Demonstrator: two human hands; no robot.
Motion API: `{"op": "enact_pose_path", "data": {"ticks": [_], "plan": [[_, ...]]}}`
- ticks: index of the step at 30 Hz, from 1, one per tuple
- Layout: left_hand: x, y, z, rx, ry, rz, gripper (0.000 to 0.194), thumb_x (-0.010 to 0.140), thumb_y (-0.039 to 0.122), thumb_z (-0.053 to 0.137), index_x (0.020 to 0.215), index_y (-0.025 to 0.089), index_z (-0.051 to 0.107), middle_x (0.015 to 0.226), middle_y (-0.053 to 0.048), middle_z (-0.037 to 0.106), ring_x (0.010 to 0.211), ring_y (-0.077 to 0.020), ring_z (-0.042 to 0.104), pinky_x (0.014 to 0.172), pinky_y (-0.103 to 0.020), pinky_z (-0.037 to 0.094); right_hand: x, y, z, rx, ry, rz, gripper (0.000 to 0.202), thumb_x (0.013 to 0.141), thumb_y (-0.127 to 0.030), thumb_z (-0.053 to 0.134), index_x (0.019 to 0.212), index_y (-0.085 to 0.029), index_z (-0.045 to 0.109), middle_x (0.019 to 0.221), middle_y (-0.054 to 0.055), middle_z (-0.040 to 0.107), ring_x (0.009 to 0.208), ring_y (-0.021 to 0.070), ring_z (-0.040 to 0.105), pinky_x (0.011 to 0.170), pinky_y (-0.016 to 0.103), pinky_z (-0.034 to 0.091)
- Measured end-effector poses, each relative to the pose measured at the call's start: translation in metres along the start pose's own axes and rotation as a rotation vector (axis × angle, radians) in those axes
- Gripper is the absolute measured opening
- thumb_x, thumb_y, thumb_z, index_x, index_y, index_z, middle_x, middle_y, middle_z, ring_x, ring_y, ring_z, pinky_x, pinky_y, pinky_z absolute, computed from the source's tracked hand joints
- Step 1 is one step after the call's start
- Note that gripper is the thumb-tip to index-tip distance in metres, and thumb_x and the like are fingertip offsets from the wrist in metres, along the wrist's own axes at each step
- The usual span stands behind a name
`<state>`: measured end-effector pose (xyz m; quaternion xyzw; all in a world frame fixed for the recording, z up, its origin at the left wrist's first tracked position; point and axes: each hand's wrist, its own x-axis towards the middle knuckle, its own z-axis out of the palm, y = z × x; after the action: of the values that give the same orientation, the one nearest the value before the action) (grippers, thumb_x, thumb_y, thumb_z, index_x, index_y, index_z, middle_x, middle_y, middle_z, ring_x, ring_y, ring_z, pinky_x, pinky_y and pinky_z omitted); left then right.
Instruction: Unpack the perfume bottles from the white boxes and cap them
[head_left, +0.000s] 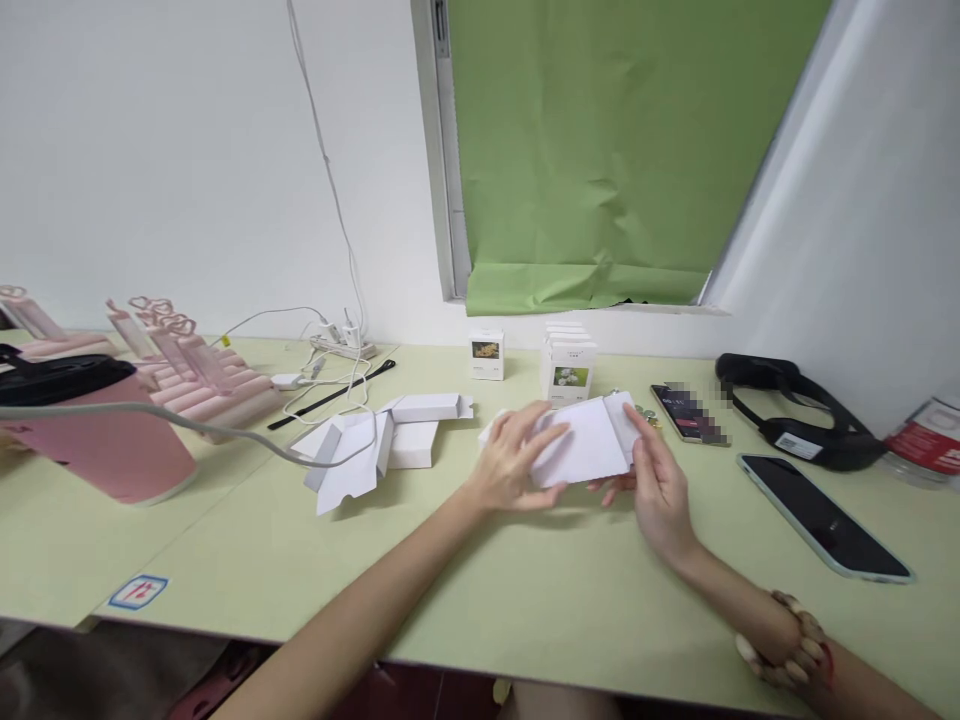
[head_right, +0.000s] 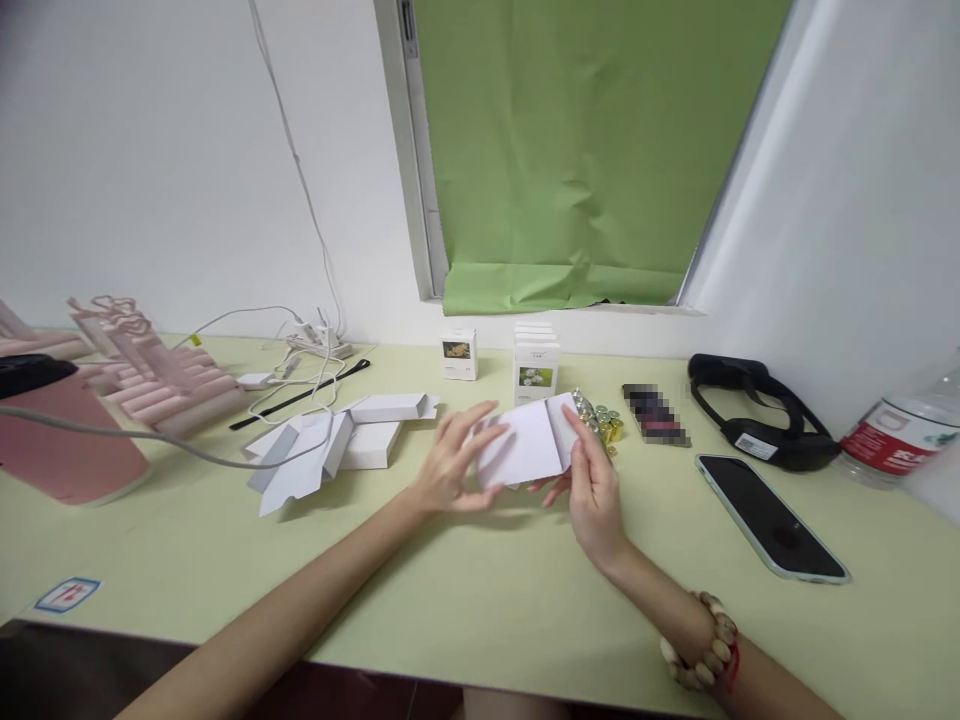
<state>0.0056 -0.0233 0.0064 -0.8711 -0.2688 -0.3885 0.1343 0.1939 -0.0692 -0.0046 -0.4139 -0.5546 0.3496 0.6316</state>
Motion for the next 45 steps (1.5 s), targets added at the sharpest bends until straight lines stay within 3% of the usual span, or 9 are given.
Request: {"op": "enact_pose_path", "data": {"ticks": [5, 12, 18, 26, 29, 34, 37, 41, 45], "plan": [[0.003, 0.019, 0.009, -0.011, -0.039, -0.024, 0.084, 0.071, 0.057, 0.051, 0.136, 0.011, 0.023, 0.134, -0.02, 0.037, 0.126, -0.0267, 0.034, 0.098, -0.038, 0.03, -0.005, 0.004, 0.0, -0.166, -0.265, -0.082, 0.037, 0.089, -0.036, 0.037, 0.124, -0.03, 0.049, 0.124, 0.006, 0.052, 0.05, 0.0092, 0.057, 0.048, 0.028, 0.054], [-0.001, -0.01, -0.001, 0.267, -0.078, -0.042, 0.054, 0.082, 0.037, 0.048, 0.133, 0.025, 0.035, 0.128, -0.009, 0.049, 0.119, -0.0247, 0.044, 0.101, -0.037, 0.025, -0.003, -0.001, 0.002, -0.257, -0.287, -0.207, 0.031, 0.088, -0.028, 0.042, 0.115, -0.028, 0.057, 0.125, 0.006, 0.049, 0.1, 0.0193, 0.056, 0.061, 0.026, 0.057], [0.004, -0.033, -0.019, 0.489, 0.042, -0.344, 0.07, 0.077, 0.011, 0.042, 0.141, 0.024, 0.017, 0.143, -0.007, 0.03, 0.134, -0.0265, 0.02, 0.108, -0.045, 0.014, 0.0, -0.003, 0.001, -0.259, -0.264, -0.134, 0.024, 0.088, -0.03, 0.042, 0.101, -0.024, 0.061, 0.115, 0.008, 0.049, 0.084, 0.0155, 0.06, 0.052, 0.023, 0.054], [-0.008, -0.063, -0.022, 0.531, -0.054, -0.675, 0.065, 0.071, 0.003, 0.039, 0.135, 0.012, 0.032, 0.145, -0.015, 0.023, 0.136, -0.0302, 0.011, 0.109, -0.05, 0.009, -0.001, -0.004, 0.003, -0.271, -0.348, -0.109, 0.022, 0.088, -0.03, 0.042, 0.097, -0.022, 0.061, 0.108, 0.008, 0.049, 0.074, 0.0123, 0.059, 0.047, 0.02, 0.051], [-0.005, -0.06, -0.022, 0.488, -0.104, -0.619, 0.06, 0.074, 0.009, 0.042, 0.133, 0.015, 0.036, 0.144, -0.014, 0.025, 0.134, -0.03, 0.017, 0.107, -0.05, 0.014, 0.0, -0.004, 0.003, -0.275, -0.343, -0.117, 0.022, 0.088, -0.03, 0.042, 0.095, -0.021, 0.061, 0.106, 0.008, 0.049, 0.071, 0.0114, 0.058, 0.046, 0.019, 0.05], [0.0, -0.037, -0.014, 0.154, -0.404, -0.223, 0.063, 0.079, 0.047, 0.046, 0.136, 0.025, 0.03, 0.144, -0.008, 0.027, 0.133, -0.0275, 0.022, 0.105, -0.045, 0.019, 0.001, -0.005, 0.004, -0.29, -0.355, -0.145, 0.021, 0.088, -0.027, 0.042, 0.094, -0.02, 0.06, 0.102, 0.008, 0.049, 0.069, 0.0102, 0.057, 0.045, 0.018, 0.048], [-0.007, -0.029, 0.002, 0.078, -0.491, -0.259, 0.083, 0.068, 0.065, 0.051, 0.137, 0.024, 0.028, 0.142, -0.011, 0.03, 0.132, -0.0331, 0.021, 0.104, -0.047, 0.02, 0.0, -0.005, 0.005, -0.293, -0.366, -0.15, 0.02, 0.088, -0.026, 0.041, 0.094, -0.02, 0.06, 0.102, 0.007, 0.05, 0.068, 0.0094, 0.057, 0.045, 0.018, 0.047], [-0.013, -0.03, 0.018, 0.131, -0.447, -0.315, 0.067, 0.076, 0.06, 0.046, 0.131, 0.023, 0.039, 0.136, -0.01, 0.04, 0.127, -0.033, 0.029, 0.102, -0.048, 0.021, 0.0, -0.005, 0.005, -0.292, -0.394, -0.184, 0.021, 0.089, -0.024, 0.04, 0.095, -0.02, 0.06, 0.1, 0.007, 0.051, 0.067, 0.0089, 0.056, 0.045, 0.017, 0.045], [-0.007, -0.03, 0.014, 0.21, -0.387, -0.365, 0.065, 0.071, 0.06, 0.051, 0.125, 0.023, 0.045, 0.114, -0.011, 0.054, 0.11, -0.0301, 0.045, 0.101, -0.054, 0.017, 0.001, -0.003, 0.006, -0.294, -0.421, -0.229, 0.022, 0.088, -0.021, 0.04, 0.097, -0.02, 0.06, 0.096, 0.006, 0.052, 0.068, 0.0087, 0.055, 0.047, 0.017, 0.044]]}}
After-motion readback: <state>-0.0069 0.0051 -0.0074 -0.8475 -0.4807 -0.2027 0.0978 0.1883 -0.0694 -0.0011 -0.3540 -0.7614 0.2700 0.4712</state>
